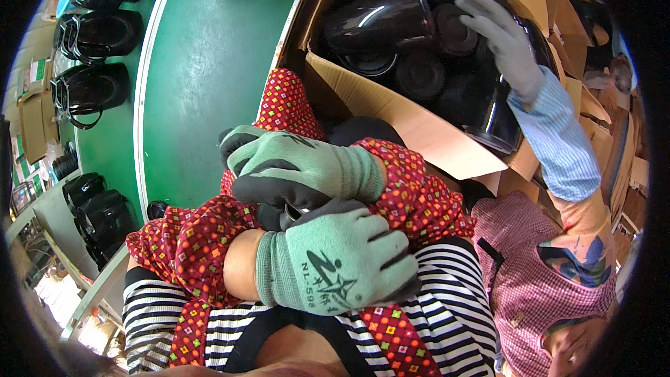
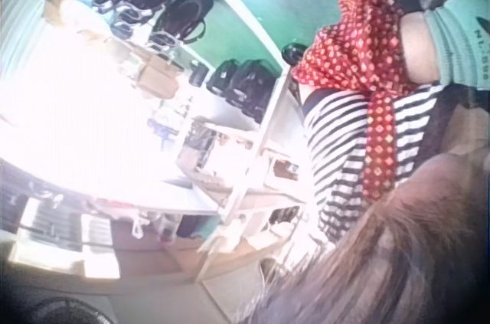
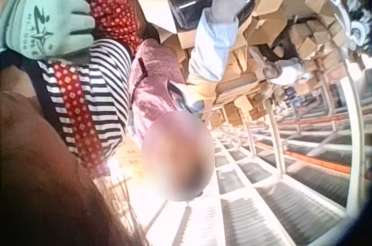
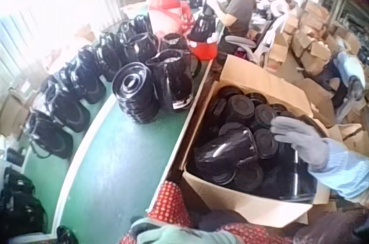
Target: The person repeatedly picks up black kettle bodies from a green table, inserts a metal rod into the base, and places the assembled units into a cardboard box. The process is repeated for multiple kettles throughout the clip.
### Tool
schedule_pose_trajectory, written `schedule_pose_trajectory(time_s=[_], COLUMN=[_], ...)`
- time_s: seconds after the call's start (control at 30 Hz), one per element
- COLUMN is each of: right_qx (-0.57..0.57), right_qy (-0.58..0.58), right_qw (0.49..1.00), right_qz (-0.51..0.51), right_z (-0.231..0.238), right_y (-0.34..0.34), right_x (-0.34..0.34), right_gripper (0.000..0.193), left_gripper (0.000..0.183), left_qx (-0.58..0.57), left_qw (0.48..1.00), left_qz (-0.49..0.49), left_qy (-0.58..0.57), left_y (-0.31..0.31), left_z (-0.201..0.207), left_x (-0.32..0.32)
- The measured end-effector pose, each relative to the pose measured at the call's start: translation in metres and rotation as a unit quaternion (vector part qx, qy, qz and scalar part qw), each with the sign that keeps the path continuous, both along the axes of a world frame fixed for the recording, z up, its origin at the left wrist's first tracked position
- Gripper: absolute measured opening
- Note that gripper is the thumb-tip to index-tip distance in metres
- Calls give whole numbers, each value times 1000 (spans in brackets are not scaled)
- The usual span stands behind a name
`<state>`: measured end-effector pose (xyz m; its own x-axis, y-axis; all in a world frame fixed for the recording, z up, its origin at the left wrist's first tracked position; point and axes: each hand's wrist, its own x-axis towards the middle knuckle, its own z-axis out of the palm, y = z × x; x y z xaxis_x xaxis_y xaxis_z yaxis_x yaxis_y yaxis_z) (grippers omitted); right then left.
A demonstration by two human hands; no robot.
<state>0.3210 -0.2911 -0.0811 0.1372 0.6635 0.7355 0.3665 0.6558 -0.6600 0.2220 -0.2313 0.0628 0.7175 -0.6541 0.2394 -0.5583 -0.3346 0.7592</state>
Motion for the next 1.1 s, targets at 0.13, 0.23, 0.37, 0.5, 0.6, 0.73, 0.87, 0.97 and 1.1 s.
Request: schedule_pose_trajectory(time_s=[0.13,0.23,0.37,0.5,0.6,0.73,0.87,0.97,1.1], right_qx=[-109,-159,-177,-182,-258,-305,-338,-280,-252], right_qy=[-19,-44,-4,248,397,161,-3,-7,103], right_qw=[993,982,970,938,853,919,908,898,886], right_qz=[-45,-92,-166,-159,-219,-191,-248,-338,-375], right_z=[34,31,19,18,78,78,105,88,93], right_y=[-28,-37,-44,-44,-65,-120,-114,-105,-96], right_x=[-4,-10,-22,-20,-26,-52,-98,-111,-110], right_gripper=[42,40,41,36,43,76,101,76,53], left_gripper=[18,17,29,51,60,57,38,51,70], left_qx=[-145,-197,-163,-33,-1,143,229,271,241], left_qw=[989,979,984,990,985,944,897,882,900], left_qz=[6,-19,-37,16,128,262,370,381,352], left_qy=[1,-46,-64,-133,-117,-143,-78,-65,-88], left_y=[13,17,34,43,77,129,181,208,197], left_z=[-3,-15,2,0,20,-19,-114,-159,-161], left_x=[-15,-23,2,11,19,15,-11,-34,-42])
